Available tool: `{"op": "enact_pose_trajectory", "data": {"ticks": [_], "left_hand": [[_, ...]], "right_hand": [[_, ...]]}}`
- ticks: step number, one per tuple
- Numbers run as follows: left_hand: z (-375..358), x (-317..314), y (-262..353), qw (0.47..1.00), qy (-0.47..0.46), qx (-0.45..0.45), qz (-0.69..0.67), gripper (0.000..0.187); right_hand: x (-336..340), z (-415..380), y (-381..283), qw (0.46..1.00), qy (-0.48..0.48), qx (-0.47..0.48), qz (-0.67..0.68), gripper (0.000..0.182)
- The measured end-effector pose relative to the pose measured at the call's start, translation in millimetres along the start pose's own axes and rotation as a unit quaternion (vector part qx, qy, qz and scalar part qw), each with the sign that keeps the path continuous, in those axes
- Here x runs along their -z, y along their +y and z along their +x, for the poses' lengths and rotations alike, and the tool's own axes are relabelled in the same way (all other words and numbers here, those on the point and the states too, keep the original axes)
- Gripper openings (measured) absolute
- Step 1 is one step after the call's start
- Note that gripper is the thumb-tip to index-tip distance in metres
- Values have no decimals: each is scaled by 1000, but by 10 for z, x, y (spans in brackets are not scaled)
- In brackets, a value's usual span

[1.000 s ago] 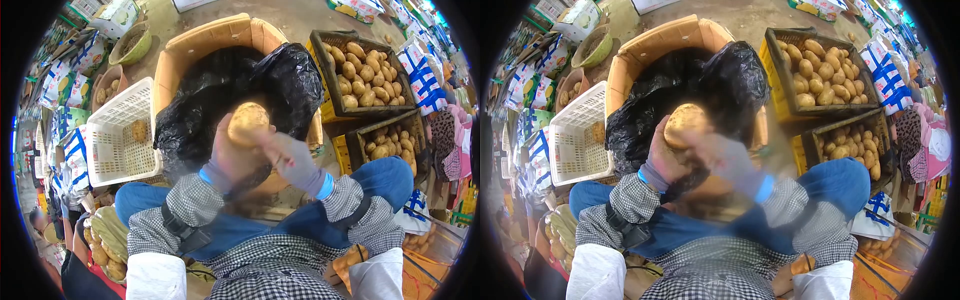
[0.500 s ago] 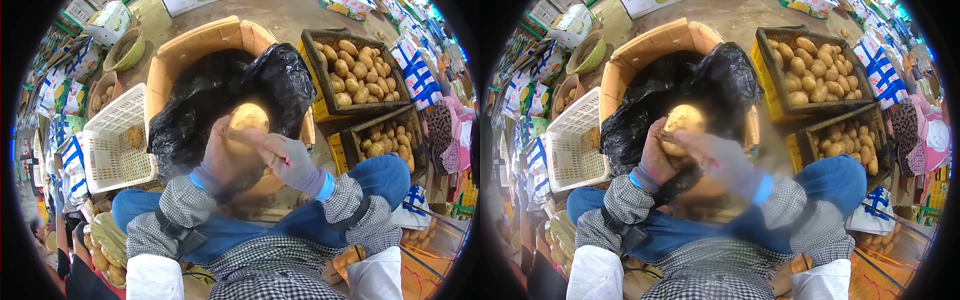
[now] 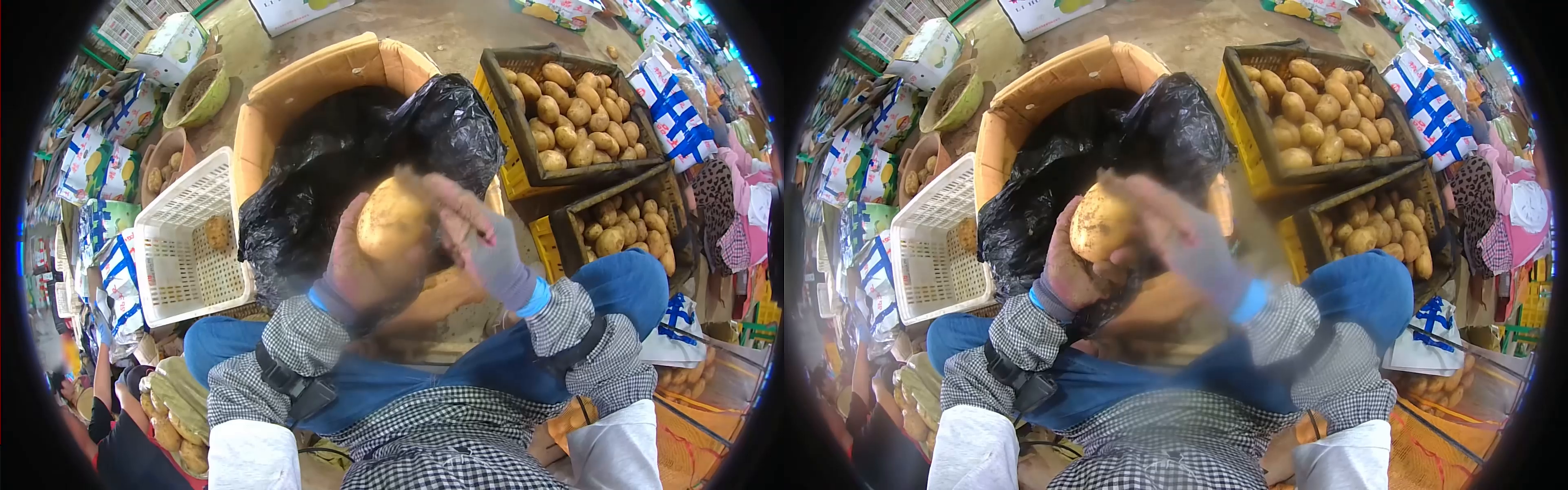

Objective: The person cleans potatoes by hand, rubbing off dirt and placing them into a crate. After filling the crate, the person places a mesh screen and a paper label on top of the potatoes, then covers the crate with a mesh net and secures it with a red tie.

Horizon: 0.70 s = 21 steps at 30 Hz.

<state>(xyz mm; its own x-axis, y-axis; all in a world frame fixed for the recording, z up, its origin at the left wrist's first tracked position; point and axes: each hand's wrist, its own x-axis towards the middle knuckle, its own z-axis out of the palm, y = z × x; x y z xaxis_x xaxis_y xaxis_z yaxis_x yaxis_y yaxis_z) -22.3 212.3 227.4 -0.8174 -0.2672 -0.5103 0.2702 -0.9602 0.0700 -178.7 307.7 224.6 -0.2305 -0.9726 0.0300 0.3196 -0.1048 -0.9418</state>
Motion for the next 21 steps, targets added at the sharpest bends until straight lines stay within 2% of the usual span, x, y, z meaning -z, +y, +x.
{"op": "enact_pose_trajectory", "data": {"ticks": [1, 4, 5, 7, 13, 15, 16, 17, 19, 21], "left_hand": [[5, -1, 0, 1000, 5, -5, 11, 53], [-1, -8, -9, 1000, 14, -10, -15, 52], [-10, -13, -13, 999, 16, -8, -32, 52], [-13, -29, -27, 998, 18, -11, -55, 52], [-42, -110, -30, 997, 26, -77, -19, 49], [-80, -255, -79, 974, -13, -159, 161, 53], [-90, -299, -104, 948, -31, -198, 249, 56], [-89, -217, 7, 927, -78, -177, 323, 62], [-13, -176, 211, 894, -86, -186, 399, 61], [42, -309, 334, 868, -73, -200, 450, 60]], "right_hand": [[-37, -33, 73, 999, -27, 31, -12, 37], [-82, -29, -3, 998, -40, 40, -39, 38], [-84, -11, -150, 999, -27, -12, 23, 38], [-73, 10, -239, 997, 1, -63, 52, 39], [74, 14, -48, 998, 38, -45, 2, 43], [127, 70, -17, 994, 26, -91, -57, 46], [97, 75, -69, 992, 26, -119, -12, 47], [48, 74, -133, 988, 25, -147, 33, 47], [97, 137, -106, 979, -7, -178, 98, 45], [192, 183, -76, 965, 20, -175, 196, 43]]}}
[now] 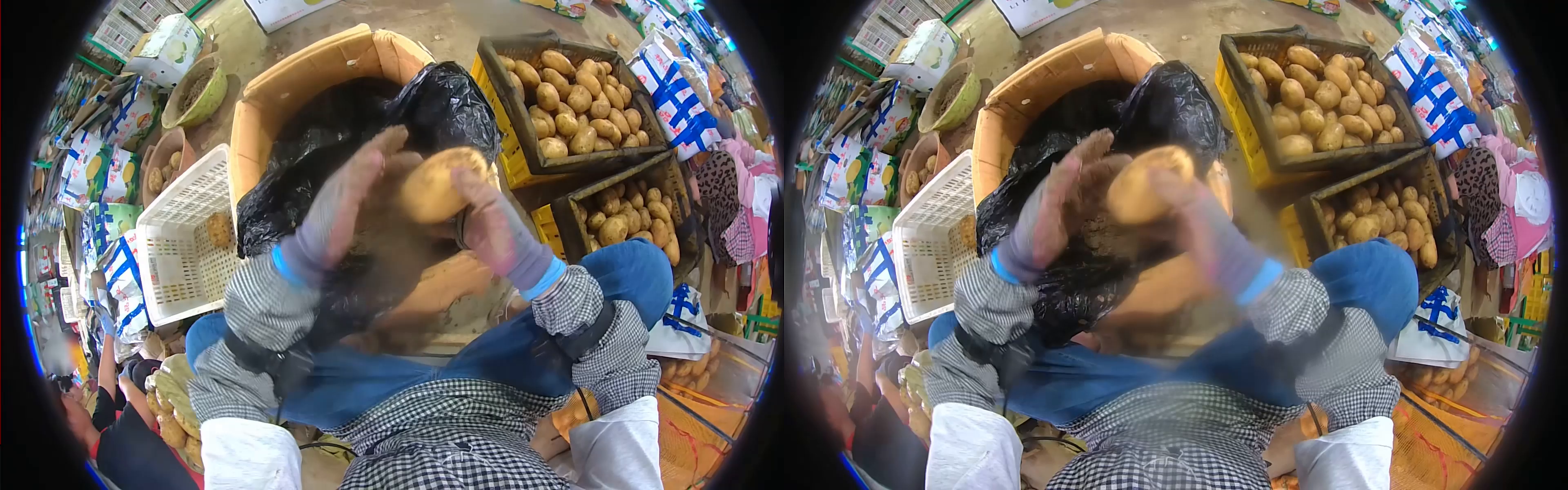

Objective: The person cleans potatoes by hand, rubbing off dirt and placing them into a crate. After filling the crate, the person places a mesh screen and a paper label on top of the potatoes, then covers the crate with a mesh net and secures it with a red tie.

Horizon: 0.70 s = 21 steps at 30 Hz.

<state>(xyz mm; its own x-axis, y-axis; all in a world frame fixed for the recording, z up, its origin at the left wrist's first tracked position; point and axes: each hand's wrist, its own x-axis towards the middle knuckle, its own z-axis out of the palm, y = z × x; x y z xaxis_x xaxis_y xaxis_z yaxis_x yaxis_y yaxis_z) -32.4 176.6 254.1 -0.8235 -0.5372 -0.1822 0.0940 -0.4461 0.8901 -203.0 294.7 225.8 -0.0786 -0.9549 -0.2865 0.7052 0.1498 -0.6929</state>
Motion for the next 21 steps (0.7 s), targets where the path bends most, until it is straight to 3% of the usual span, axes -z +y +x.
{"op": "enact_pose_trajectory", "data": {"ticks": [3, 5, 7, 9, 12, 15, 16, 18, 19, 21], "left_hand": [[570, 652, -174, 962, 9, 31, 273, 53], [826, 1025, -495, 813, -10, 127, 569, 48], [940, 1279, -1024, 673, -107, 158, 715, 43], [1232, 1753, -1849, 609, -160, 185, 754, 37], [1545, 1505, -2180, 632, 8, -17, 775, 34], [2226, 1555, -2421, 600, 13, 204, 773, 25], [2214, 1639, -2460, 593, 3, 199, 781, 25], [2312, 1853, -2643, 576, -23, 180, 797, 26], [2406, 1922, -2701, 573, -34, 166, 802, 27], [2501, 2041, -2788, 566, -57, 152, 808, 29]], "right_hand": [[8, -33, -244, 997, 25, 51, 54, 43], [44, -107, -450, 991, 29, 123, 42, 45], [53, -180, -616, 979, 103, 174, 20, 48], [131, -220, -700, 966, 134, 220, 30, 49], [226, -377, -756, 968, 129, 188, 102, 46], [503, -372, -672, 904, 238, 342, -98, 43], [545, -389, -752, 864, 259, 412, -134, 42], [610, -645, -1146, 864, 196, 464, 6, 41], [670, -871, -1459, 887, 141, 416, 141, 42], [1033, -1531, -1985, 857, 169, 487, -23, 42]]}}
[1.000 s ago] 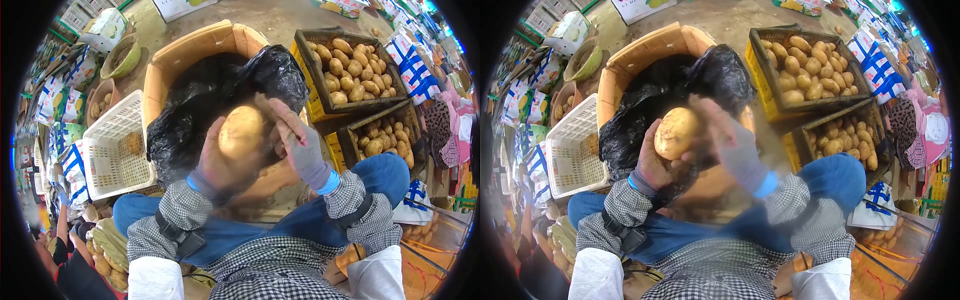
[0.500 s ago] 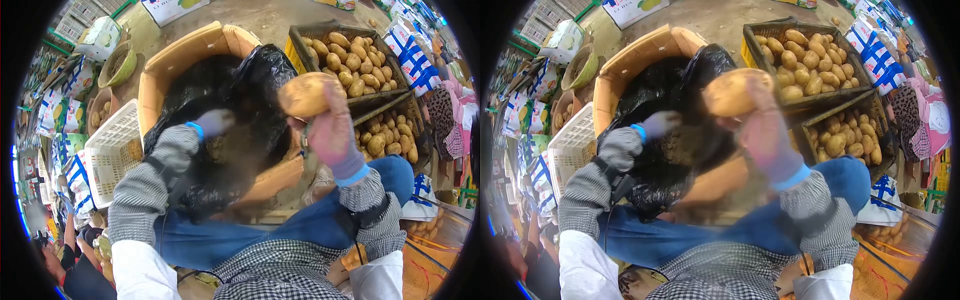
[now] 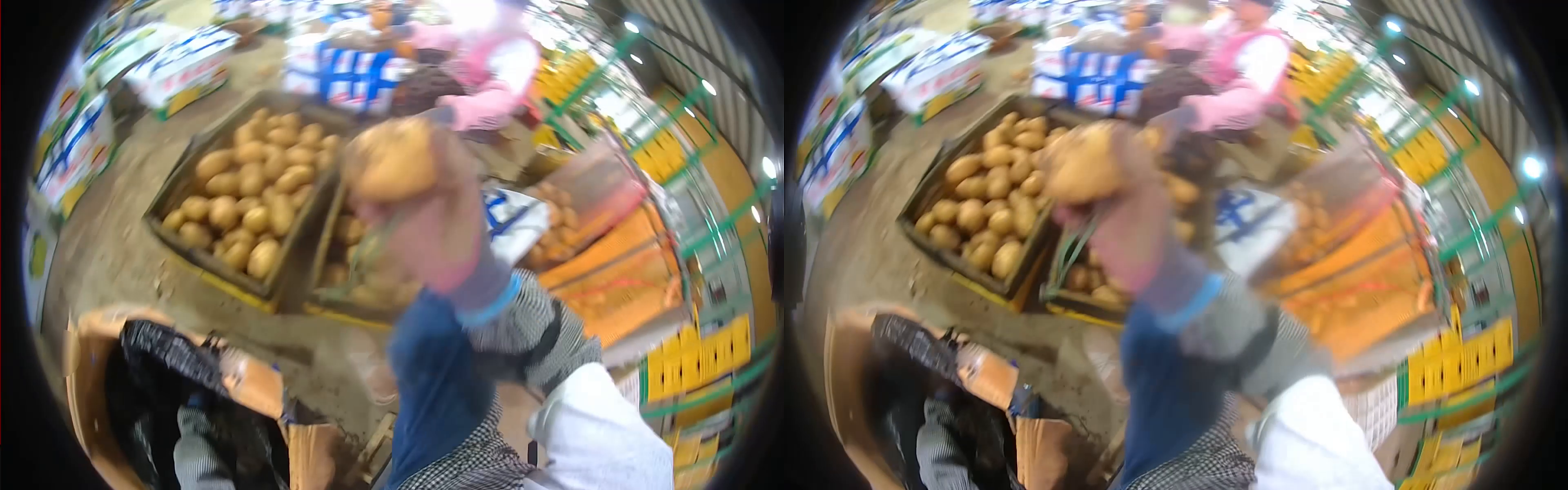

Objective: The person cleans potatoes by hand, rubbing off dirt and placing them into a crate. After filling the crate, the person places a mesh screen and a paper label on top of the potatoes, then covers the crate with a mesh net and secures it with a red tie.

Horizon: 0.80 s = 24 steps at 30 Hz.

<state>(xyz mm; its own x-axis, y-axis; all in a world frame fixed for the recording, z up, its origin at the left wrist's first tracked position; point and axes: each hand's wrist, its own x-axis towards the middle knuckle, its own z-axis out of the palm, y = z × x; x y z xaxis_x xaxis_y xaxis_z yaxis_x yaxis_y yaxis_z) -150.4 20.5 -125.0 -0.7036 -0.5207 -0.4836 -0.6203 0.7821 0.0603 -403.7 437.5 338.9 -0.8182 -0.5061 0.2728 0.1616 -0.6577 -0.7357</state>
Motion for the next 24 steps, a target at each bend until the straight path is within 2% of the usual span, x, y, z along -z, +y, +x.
{"op": "enact_pose_trajectory", "data": {"ticks": [2, 3, 4, 6, 7, 8, 9, 10, 11, 12, 13, 14, 15, 16, 17, 19, 20, 23, 24], "left_hand": [[5, -38, -125, 1000, -5, -15, -1, 32], [-17, -38, -219, 1000, -8, -24, -16, 33], [-43, -69, -333, 999, -12, -34, -41, 35], [16, -200, -550, 982, -31, -76, -172, 38], [177, -335, -628, 929, -61, -101, -352, 40], [420, -575, -808, 843, -86, -119, -518, 43], [52, -296, -749, 816, -53, -138, -559, 41], [-494, 208, -532, 786, -21, -159, -596, 40], [-1025, 816, -185, 728, -85, -102, -673, 37], [-1245, 1038, -34, 673, -102, -172, -712, 37], [-1475, 1258, 121, 608, -128, -238, -746, 37], [-1985, 1711, 484, 593, -77, -47, -800, 37], [-2246, 1953, 517, 511, -201, -74, -833, 38], [-2244, 1898, 437, 516, -181, -114, -829, 48], [-2390, 1989, 464, 479, -174, -81, -856, 51], [-2773, 2206, 667, 420, -161, -51, -892, 56], [-3026, 2328, 768, 396, -157, -46, -904, 58], [-3440, 2263, 851, 401, -105, -71, -907, 62], [-3527, 2207, 847, 402, -93, -80, -908, 63]], "right_hand": [[111, 77, -681, 971, 102, 150, -159, 43], [299, 24, -1214, 965, 122, 134, -191, 45], [396, 13, -1592, 908, 180, 241, -294, 44], [658, -66, -2517, 833, 244, 308, -389, 41], [805, -47, -2935, 772, 332, 364, -402, 41], [1221, -167, -3651, 742, 322, 330, -487, 41], [1518, -237, -4108, 692, 343, 310, -555, 40], [1687, -271, -4441, 555, 343, 254, -715, 39], [1891, -412, -4723, 276, 308, 147, -898, 38], [1977, -398, -4763, 127, 264, 113, -949, 37], [1965, -339, -4655, 107, 255, 115, -954, 37], [2459, -11, -4564, 500, 270, 149, -810, 42], [2361, 266, -4069, 781, 285, 221, -509, 48], [2161, 498, -3552, 838, 317, 237, -376, 49], [1931, 647, -2982, 874, 270, 181, -361, 50], [859, 355, -1533, 874, 90, 174, -444, 48], [501, 250, -1052, 873, 41, 156, -460, 46], [-410, -224, 103, 896, -61, 57, -436, 43], [-756, -488, 391, 917, -89, 24, -387, 46]]}}
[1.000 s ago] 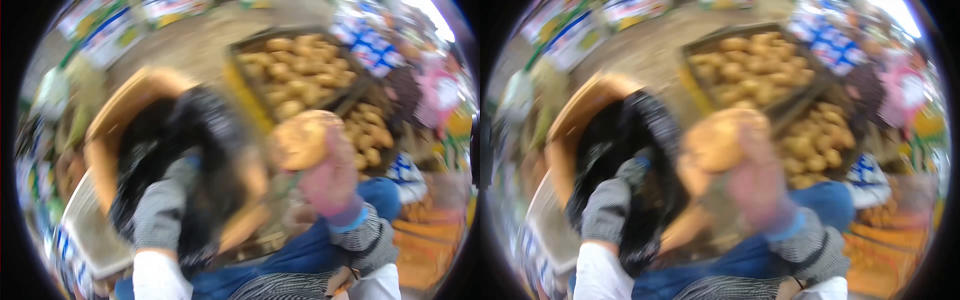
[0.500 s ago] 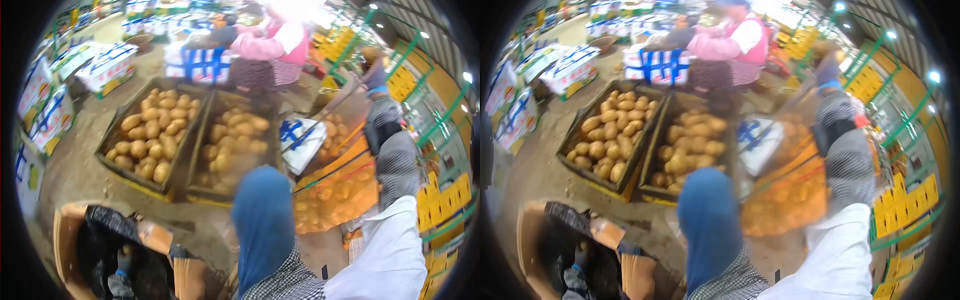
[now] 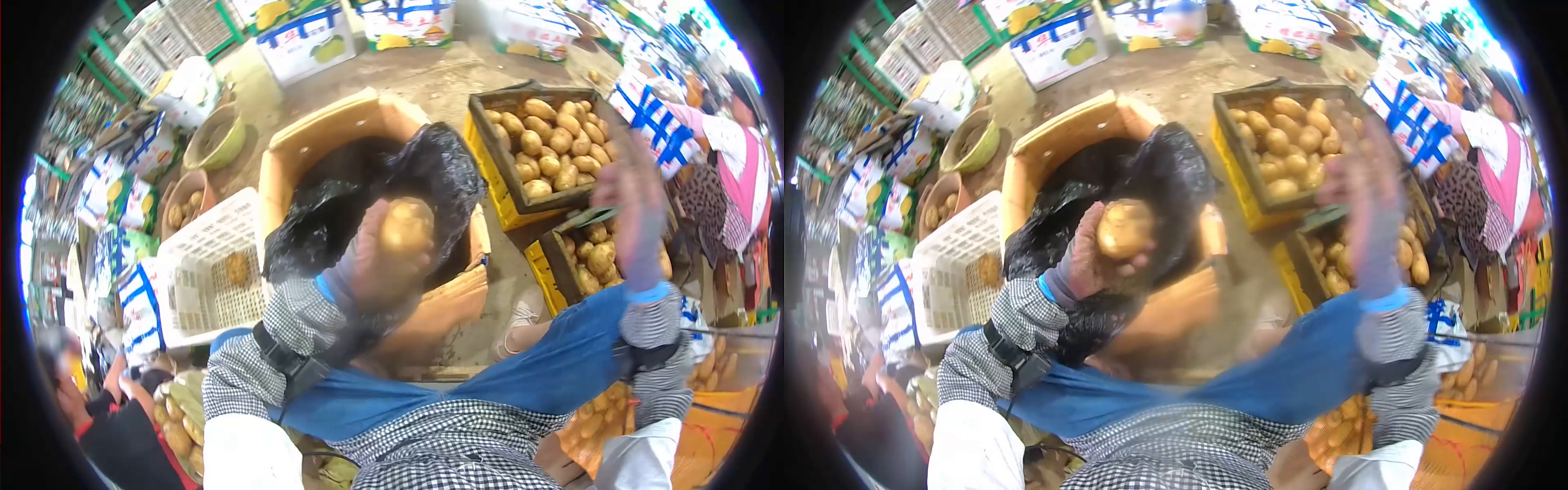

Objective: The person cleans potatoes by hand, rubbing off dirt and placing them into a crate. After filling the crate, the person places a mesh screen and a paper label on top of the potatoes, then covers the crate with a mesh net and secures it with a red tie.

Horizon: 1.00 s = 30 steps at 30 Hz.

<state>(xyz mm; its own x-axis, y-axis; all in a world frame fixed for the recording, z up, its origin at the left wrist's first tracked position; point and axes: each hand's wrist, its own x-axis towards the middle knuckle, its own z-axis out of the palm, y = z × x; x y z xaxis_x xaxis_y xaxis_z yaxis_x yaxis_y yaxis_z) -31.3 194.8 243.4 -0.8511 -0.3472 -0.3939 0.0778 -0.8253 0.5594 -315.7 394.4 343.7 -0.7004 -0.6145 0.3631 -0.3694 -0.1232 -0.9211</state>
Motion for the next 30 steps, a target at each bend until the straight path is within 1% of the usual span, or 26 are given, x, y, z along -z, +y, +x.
{"op": "enact_pose_trajectory", "data": {"ticks": [1, 2, 4, 5, 8, 11, 14, 16, 17, 18, 19, 20, 21, 22, 23, 24, 25, 26, 27, 28, 29, 30], "left_hand": [[-67, 65, -78, 999, -19, -26, 23, 63], [-133, 131, -155, 997, -37, -53, 44, 64], [-232, 96, -273, 995, -53, -41, -75, 64], [-261, -21, -328, 995, 60, -58, -54, 60], [-270, -173, -368, 993, 56, -107, -5, 51], [-258, -201, -380, 978, 56, -178, 89, 43], [-252, -239, -327, 930, 90, -268, 235, 37], [-256, -266, -294, 959, 98, -244, 110, 35], [-263, -293, -282, 975, 96, -188, -70, 36], [-234, -221, -311, 977, 73, -199, -24, 43], [-191, -101, -349, 976, 50, -210, 21, 50], [-162, -11, -380, 973, 27, -220, 67, 58], [-174, -7, -371, 938, 43, -274, 209, 61], [-192, -21, -349, 879, 58, -321, 348, 64], [-191, -13, -351, 812, 77, -348, 462, 61], [-188, -5, -352, 729, 104, -374, 564, 59], [-165, 26, -386, 651, 136, -385, 640, 52], [-150, 20, -422, 660, 154, -387, 625, 50], [-135, 14, -458, 670, 172, -389, 608, 49], [-118, -35, -509, 763, 172, -377, 497, 52], [-111, -63, -553, 840, 168, -354, 376, 55], [-113, -44, -575, 829, 159, -350, 405, 58]], "right_hand": [[-311, -161, -11, 997, -72, -17, 25, 47], [-568, -348, 41, 990, -138, 8, 6, 47], [-909, -677, 283, 969, -234, -22, 76, 48], [-1081, -837, 405, 953, -279, -42, 108, 50], [-1349, -1106, 387, 949, -300, -15, 97, 40], [-1466, -1104, 476, 970, -235, 58, -10, 35], [-1538, -1066, 696, 970, -241, 9, -40, 36], [-1563, -1002, 699, 967, -242, 1, -72, 36], [-1578, -976, 712, 968, -235, 29, -89, 36], [-1593, -950, 726, 967, -226, 56, -106, 36], [-1621, -916, 762, 964, -208, 111, -121, 35], [-1606, -899, 761, 968, -219, 70, -96, 34], [-1597, -874, 736, 971, -226, 29, -72, 33], [-1535, -822, 599, 960, -256, -109, -7, 33], [-1533, -816, 619, 951, -268, -151, 33, 33], [-1531, -808, 639, 939, -276, -195, 71, 34], [-1582, -817, 818, 948, -273, -143, 81, 36], [-1587, -834, 962, 954, -271, -90, 90, 37], [-1612, -848, 894, 945, -280, -127, 111, 38], [-1670, -884, 749, 934, -289, -165, 132, 39], [-1683, -913, 642, 920, -295, -205, 154, 40], [-1657, -905, 591, 909, -303, -231, 166, 38]]}}
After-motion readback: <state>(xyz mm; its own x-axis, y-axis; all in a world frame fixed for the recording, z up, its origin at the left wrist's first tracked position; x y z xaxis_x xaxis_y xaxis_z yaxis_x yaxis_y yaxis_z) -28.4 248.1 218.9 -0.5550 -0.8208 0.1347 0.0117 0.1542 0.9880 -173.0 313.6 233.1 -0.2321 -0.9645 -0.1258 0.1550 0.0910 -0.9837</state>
